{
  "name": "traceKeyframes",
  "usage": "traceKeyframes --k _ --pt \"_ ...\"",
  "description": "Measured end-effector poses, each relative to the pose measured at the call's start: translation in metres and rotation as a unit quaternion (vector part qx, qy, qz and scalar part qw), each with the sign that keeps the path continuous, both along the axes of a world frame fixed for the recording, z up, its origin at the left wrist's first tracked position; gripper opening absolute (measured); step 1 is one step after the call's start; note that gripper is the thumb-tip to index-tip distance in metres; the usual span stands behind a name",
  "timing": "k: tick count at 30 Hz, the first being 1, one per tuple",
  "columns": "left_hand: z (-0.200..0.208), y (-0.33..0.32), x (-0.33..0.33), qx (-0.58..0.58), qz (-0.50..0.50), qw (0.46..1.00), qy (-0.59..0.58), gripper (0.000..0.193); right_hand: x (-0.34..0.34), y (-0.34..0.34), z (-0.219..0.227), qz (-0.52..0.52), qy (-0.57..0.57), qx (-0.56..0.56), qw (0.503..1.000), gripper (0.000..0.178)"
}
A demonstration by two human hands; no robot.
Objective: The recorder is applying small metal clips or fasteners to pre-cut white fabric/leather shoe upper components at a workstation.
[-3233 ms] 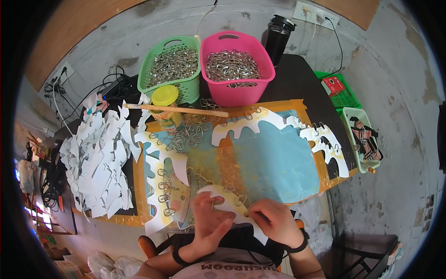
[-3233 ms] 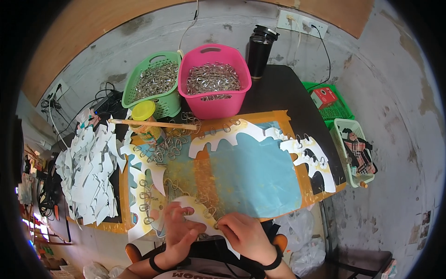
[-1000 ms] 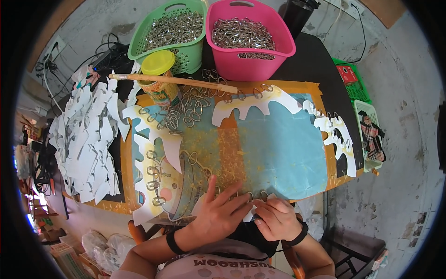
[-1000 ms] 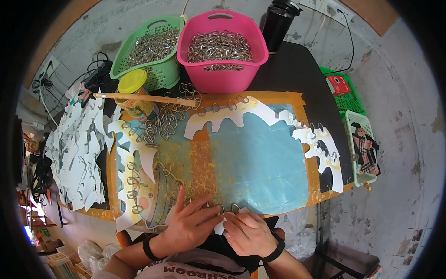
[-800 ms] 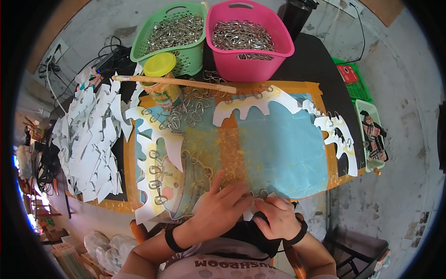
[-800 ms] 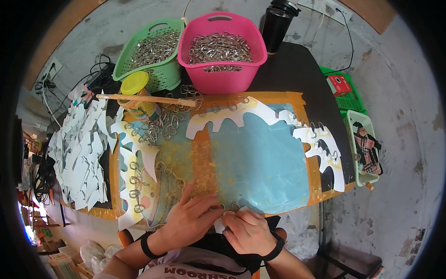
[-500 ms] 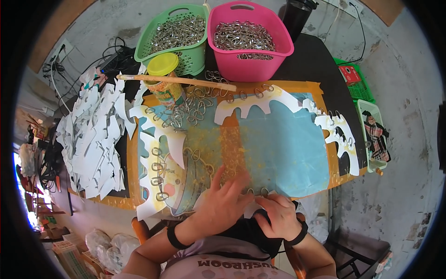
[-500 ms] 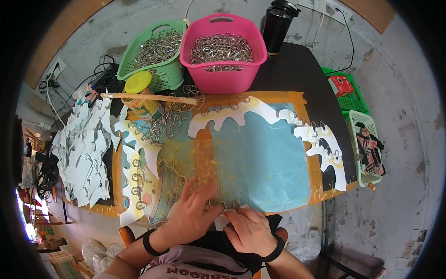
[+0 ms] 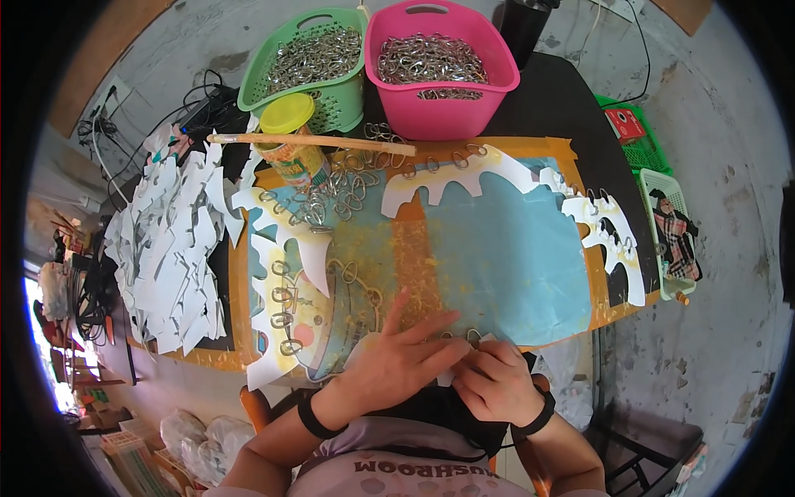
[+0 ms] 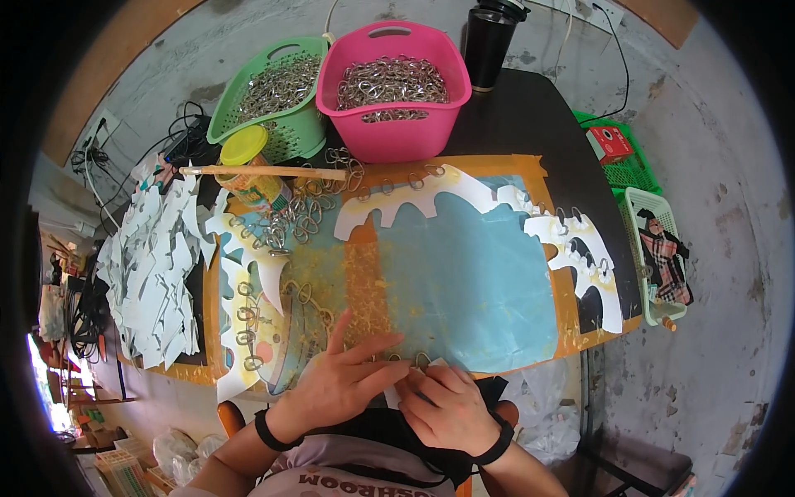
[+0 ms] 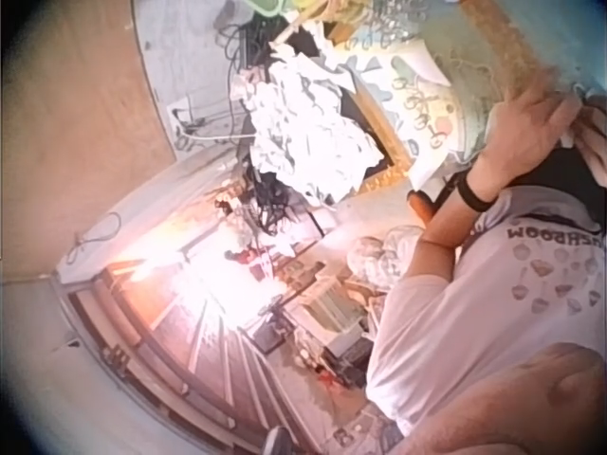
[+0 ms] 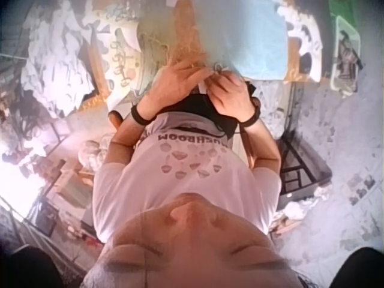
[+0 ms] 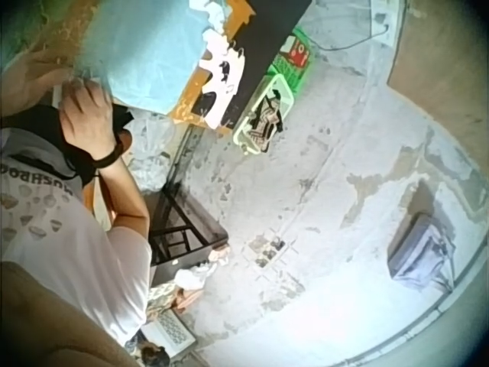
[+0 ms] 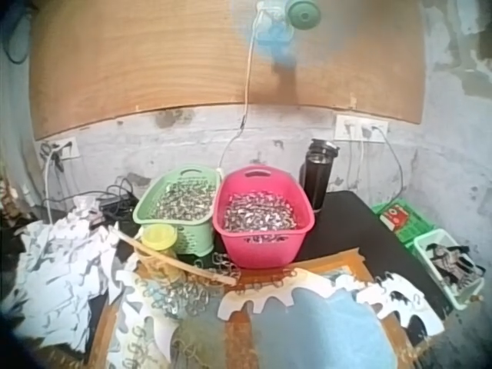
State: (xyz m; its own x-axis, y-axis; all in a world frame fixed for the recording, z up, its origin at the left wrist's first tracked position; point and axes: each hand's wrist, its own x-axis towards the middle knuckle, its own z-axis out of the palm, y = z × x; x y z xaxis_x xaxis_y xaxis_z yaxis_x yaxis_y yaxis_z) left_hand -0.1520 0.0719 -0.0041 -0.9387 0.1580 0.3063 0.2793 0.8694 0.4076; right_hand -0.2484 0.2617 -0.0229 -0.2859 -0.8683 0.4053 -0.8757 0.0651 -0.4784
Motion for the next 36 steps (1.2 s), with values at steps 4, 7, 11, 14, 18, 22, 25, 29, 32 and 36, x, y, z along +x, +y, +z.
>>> traceKeyframes --k 4,7,11,14,18,22,25,29,32,36 --pt "-0.003 -0.006 0.003 0.028 -0.015 0.999 -0.015 0.033 0.001 -0.001 0.002 -0.004 0.007 0.016 1.000 0.032" --pt "-0.009 -0.006 0.004 0.040 -0.001 0.999 -0.006 0.034 0.001 -0.002 0.001 -0.004 0.012 0.018 1.000 0.033" --pt "-0.009 -0.006 0.006 0.047 -0.005 0.999 -0.011 0.036 0.001 -0.002 0.002 -0.004 0.012 0.017 1.000 0.035" --pt "-0.011 -0.006 0.005 0.062 0.001 0.998 -0.003 0.039 0.003 -0.002 0.003 -0.018 -0.006 0.019 1.000 0.035" --pt "-0.008 -0.005 0.005 0.034 -0.015 0.999 -0.003 0.041 0.003 -0.001 0.003 -0.016 -0.003 0.024 1.000 0.036" --pt "-0.009 -0.004 0.008 0.051 -0.011 0.999 0.006 0.040 0.005 -0.001 0.000 -0.020 0.002 0.020 1.000 0.036" --pt "-0.007 -0.006 0.005 0.052 -0.010 0.999 0.004 0.040 0.005 -0.001 -0.002 -0.016 0.001 0.020 1.000 0.035" --pt "-0.004 -0.008 0.001 0.035 -0.029 0.999 -0.021 0.042 0.004 0.000 -0.002 -0.011 0.002 0.024 1.000 0.034" --pt "-0.010 -0.010 0.002 0.062 -0.030 0.998 -0.009 0.042 0.005 -0.001 -0.001 -0.009 0.011 0.022 1.000 0.034" --pt "-0.005 -0.009 0.000 0.051 -0.028 0.998 0.003 0.039 0.004 -0.001 -0.001 -0.008 0.015 0.024 1.000 0.034"
